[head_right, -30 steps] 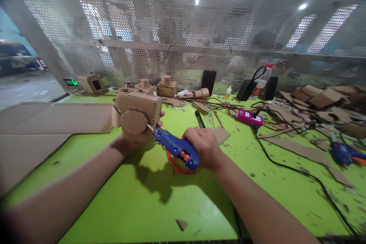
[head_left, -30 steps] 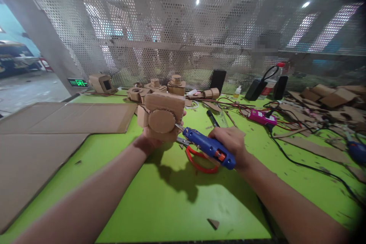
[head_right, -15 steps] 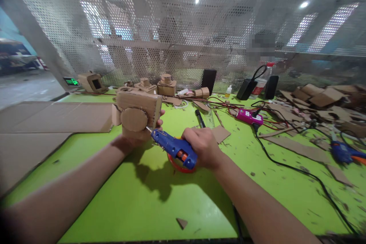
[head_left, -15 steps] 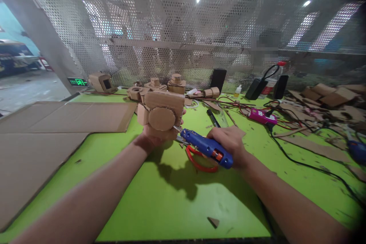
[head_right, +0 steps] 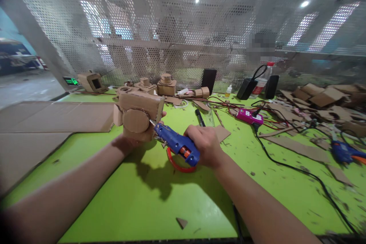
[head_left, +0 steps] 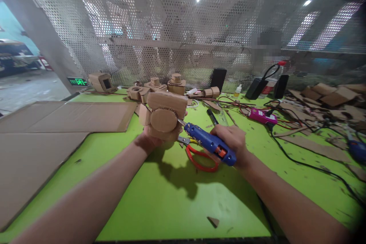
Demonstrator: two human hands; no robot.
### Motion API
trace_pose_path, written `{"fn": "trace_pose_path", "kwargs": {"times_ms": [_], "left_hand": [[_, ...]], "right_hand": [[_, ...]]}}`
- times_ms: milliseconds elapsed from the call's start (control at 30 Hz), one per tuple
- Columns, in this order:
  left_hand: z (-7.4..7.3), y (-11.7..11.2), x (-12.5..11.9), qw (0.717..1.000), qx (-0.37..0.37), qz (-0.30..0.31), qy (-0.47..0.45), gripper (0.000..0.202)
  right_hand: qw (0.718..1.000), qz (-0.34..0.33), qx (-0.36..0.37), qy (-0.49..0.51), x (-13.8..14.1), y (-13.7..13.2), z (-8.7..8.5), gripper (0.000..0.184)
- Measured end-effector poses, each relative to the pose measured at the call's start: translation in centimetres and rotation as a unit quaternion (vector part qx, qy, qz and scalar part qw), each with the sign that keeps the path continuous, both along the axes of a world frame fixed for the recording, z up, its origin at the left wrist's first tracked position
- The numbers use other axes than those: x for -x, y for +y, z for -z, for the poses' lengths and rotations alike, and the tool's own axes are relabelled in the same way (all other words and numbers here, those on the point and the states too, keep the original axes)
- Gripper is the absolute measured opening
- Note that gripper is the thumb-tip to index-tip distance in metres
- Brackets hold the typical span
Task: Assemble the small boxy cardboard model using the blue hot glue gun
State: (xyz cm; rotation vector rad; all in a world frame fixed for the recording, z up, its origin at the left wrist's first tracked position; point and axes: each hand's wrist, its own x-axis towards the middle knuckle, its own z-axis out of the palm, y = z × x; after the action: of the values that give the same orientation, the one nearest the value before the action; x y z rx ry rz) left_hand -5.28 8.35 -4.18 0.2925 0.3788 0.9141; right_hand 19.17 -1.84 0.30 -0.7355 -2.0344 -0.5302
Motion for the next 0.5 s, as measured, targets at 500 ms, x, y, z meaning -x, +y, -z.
{"fn": "trace_pose_path", "kwargs": {"times_ms": [500], "left_hand": [[-4.3, -3.0, -1.4, 0.993, -0.097, -0.031, 0.052, 0.051]], "right_hand": [[0.998, -0.031, 0.034, -0.044, -0.1, -0.1, -0.3, 0.009]]}}
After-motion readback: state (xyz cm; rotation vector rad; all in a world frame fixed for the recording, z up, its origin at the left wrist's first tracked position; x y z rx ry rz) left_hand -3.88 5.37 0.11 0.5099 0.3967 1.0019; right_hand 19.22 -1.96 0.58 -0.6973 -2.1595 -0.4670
